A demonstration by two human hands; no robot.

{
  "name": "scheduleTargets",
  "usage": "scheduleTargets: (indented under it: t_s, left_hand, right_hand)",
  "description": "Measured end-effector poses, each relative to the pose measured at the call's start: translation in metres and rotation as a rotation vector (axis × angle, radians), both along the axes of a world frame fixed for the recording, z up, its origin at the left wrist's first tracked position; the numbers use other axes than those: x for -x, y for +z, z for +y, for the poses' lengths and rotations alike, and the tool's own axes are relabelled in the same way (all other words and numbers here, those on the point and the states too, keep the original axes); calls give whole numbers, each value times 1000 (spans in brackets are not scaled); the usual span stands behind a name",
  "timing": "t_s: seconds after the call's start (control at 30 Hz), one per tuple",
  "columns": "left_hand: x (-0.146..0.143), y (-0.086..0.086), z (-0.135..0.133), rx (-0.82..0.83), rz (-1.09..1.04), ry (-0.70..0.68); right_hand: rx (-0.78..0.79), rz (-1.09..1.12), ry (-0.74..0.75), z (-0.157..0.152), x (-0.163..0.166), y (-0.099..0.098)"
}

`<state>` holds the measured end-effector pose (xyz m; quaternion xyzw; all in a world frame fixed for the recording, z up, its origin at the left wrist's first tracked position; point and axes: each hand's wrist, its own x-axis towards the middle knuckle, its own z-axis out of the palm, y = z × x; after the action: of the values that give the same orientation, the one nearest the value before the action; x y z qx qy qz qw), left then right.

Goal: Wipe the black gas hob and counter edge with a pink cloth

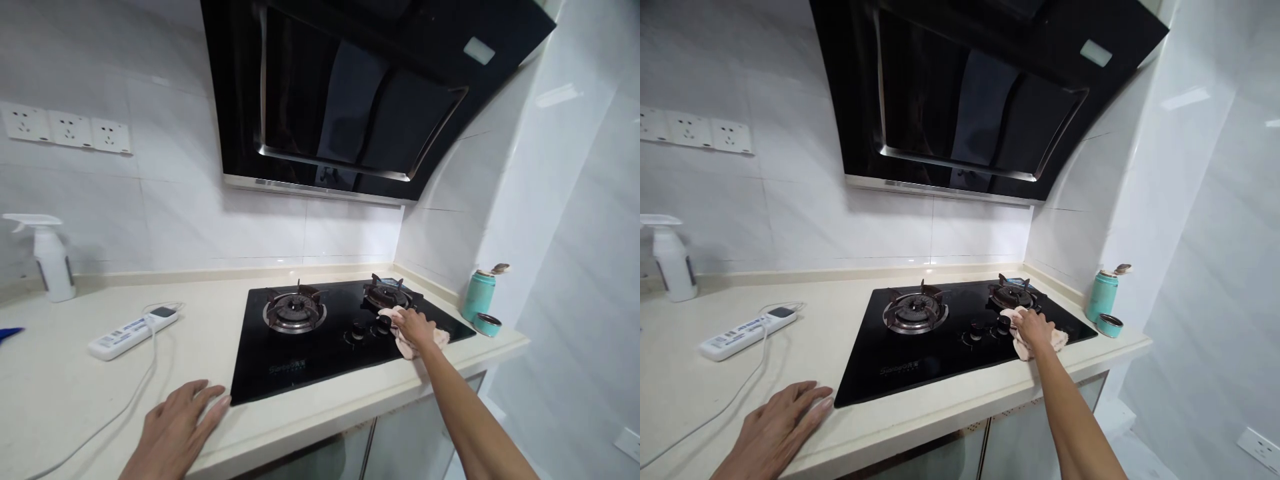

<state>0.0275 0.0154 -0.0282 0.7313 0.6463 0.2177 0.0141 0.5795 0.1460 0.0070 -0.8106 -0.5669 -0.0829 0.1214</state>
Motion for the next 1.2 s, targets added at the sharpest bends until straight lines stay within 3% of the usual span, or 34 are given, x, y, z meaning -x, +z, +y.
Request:
scheduleTargets:
  t_s: [0.13, 0.27, 0.5, 0.67, 0.8, 0.93, 1.03, 1.1, 1.2]
  left_hand:
    - [-2, 6, 1, 34, 13, 25]
    - [-2, 9, 1, 22, 16, 28]
    - [5, -2, 1, -21, -12, -10]
    - [-1, 1, 1, -12, 24, 0]
    - [-5, 4, 1, -5, 39, 4]
    - [-6, 5, -3, -6, 18, -19]
    - [-5, 5, -7, -18, -6, -26]
    - [-4, 5, -9, -17, -10, -22]
    - [-4, 4, -10, -17, -4, -22]
  right_hand:
    - [4, 1, 61, 14, 5, 4]
    - [28, -6, 106, 9, 7, 7]
    - [-71, -73, -73, -39, 34, -9]
    - [-106, -122, -88, -77, 62, -12]
    - [-58, -92, 82, -97, 113, -4]
    - [-80, 10, 452, -113, 185, -7]
    - [-126, 207, 717, -113, 215, -10]
    - [-191, 443, 764, -96, 215, -3]
    - [-360, 734, 600, -46, 191, 27]
